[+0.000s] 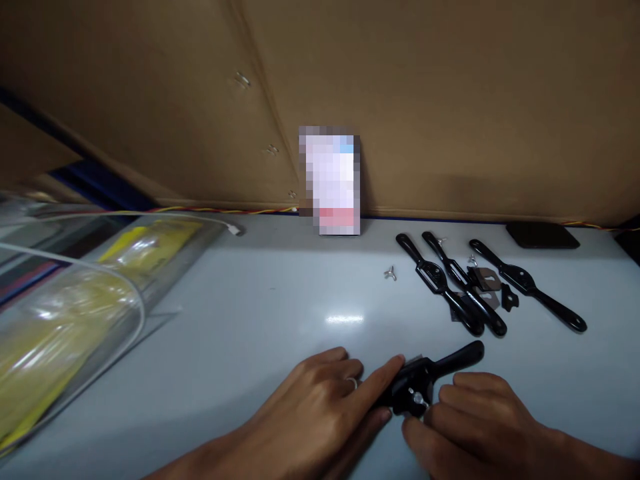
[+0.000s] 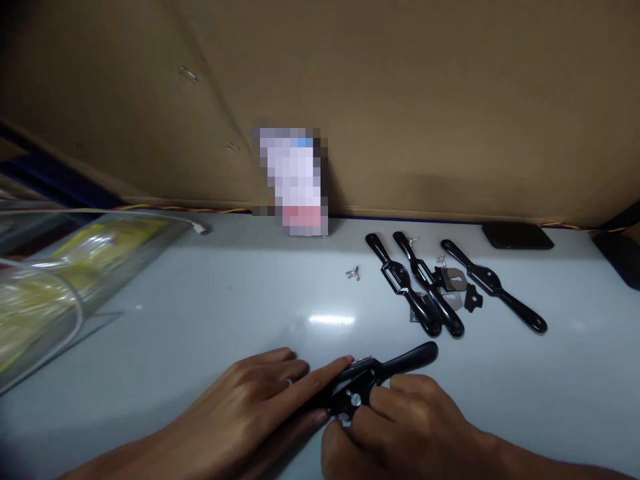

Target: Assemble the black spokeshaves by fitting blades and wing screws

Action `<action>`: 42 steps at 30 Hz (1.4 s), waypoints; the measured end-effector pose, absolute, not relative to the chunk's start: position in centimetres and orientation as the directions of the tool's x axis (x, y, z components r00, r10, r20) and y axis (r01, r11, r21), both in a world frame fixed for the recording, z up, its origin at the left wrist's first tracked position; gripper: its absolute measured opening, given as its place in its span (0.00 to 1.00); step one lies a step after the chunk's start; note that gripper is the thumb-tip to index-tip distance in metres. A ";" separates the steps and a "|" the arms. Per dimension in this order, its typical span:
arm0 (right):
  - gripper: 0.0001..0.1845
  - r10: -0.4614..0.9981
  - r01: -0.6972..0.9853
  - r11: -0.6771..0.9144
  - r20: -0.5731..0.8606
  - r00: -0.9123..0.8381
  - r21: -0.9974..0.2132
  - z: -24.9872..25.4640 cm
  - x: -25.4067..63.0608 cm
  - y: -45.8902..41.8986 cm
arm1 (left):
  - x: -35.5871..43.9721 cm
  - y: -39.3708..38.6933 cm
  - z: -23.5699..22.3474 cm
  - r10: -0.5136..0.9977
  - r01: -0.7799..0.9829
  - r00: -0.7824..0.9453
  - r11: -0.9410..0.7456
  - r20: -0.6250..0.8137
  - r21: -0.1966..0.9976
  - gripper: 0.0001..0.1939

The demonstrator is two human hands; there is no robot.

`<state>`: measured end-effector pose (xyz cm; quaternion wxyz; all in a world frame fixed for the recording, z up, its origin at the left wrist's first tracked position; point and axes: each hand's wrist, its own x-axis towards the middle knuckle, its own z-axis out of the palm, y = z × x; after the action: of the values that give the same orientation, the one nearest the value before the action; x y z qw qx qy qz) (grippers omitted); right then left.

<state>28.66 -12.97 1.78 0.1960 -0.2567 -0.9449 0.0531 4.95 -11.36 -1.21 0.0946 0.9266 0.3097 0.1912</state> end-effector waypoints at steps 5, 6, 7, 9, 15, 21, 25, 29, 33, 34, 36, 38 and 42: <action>0.21 0.582 0.569 0.799 0.486 -0.652 -0.193 1.0 28.1 -12.3 | 4.9 -11.4 -1.3 0.613 0.542 0.737 -0.787 0.285 0.294 0.19; 0.19 0.596 0.587 0.787 0.482 -0.642 -0.192 0.7 28.0 -12.2 | 4.9 -11.4 -1.3 0.616 0.544 0.736 -0.785 0.280 0.297 0.19; 0.17 0.610 0.602 0.776 0.465 -0.641 -0.189 0.5 28.0 -12.2 | 4.9 -11.4 -1.3 0.618 0.545 0.737 -0.783 0.274 0.300 0.19; 0.16 0.625 0.615 0.765 0.445 -0.641 -0.188 0.1 28.0 -12.1 | 4.9 -11.4 -1.4 0.616 0.541 0.743 -0.784 0.264 0.306 0.20; 0.20 0.578 0.538 0.815 0.371 -0.727 -0.214 0.6 28.1 -12.0 | 4.7 -11.4 -1.6 0.615 0.533 0.740 -0.783 0.272 0.321 0.20; 0.17 0.609 0.567 0.793 0.321 -0.726 -0.223 0.5 28.0 -12.4 | 4.8 -11.4 -1.5 0.605 0.528 0.749 -0.791 0.269 0.309 0.19; 0.18 0.648 0.580 0.761 0.338 -0.682 -0.289 -0.3 27.8 -12.6 | 4.9 -11.3 -1.4 0.598 0.521 0.751 -0.797 0.280 0.305 0.18; 0.19 0.675 0.556 0.736 0.351 -0.649 -0.386 -0.3 27.7 -12.1 | 4.9 -11.4 -1.5 0.605 0.529 0.739 -0.794 0.297 0.300 0.19; 0.19 0.700 0.518 0.696 0.305 -0.646 -0.498 -0.2 27.8 -11.7 | 5.0 -11.5 -1.4 0.608 0.525 0.740 -0.789 0.287 0.317 0.19; 0.19 0.710 0.515 0.680 0.291 -0.641 -0.522 -0.2 27.8 -11.7 | 5.1 -11.5 -1.4 0.606 0.526 0.741 -0.791 0.288 0.311 0.19; 0.19 0.725 0.512 0.655 0.273 -0.632 -0.555 -0.3 27.9 -11.7 | 5.2 -11.4 -1.3 0.602 0.530 0.738 -0.797 0.305 0.291 0.19; 0.20 0.732 0.511 0.643 0.264 -0.628 -0.570 -0.4 27.9 -11.8 | 5.2 -11.4 -1.2 0.602 0.530 0.735 -0.797 0.313 0.288 0.19; 0.21 0.742 0.502 0.629 0.267 -0.615 -0.593 -0.4 27.8 -11.9 | 5.1 -11.5 -1.2 0.605 0.528 0.734 -0.794 0.307 0.302 0.19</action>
<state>27.80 -11.88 -0.42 0.2524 -0.3590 -0.8666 0.2375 5.06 -11.48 -1.18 0.0977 0.9260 0.3060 0.1982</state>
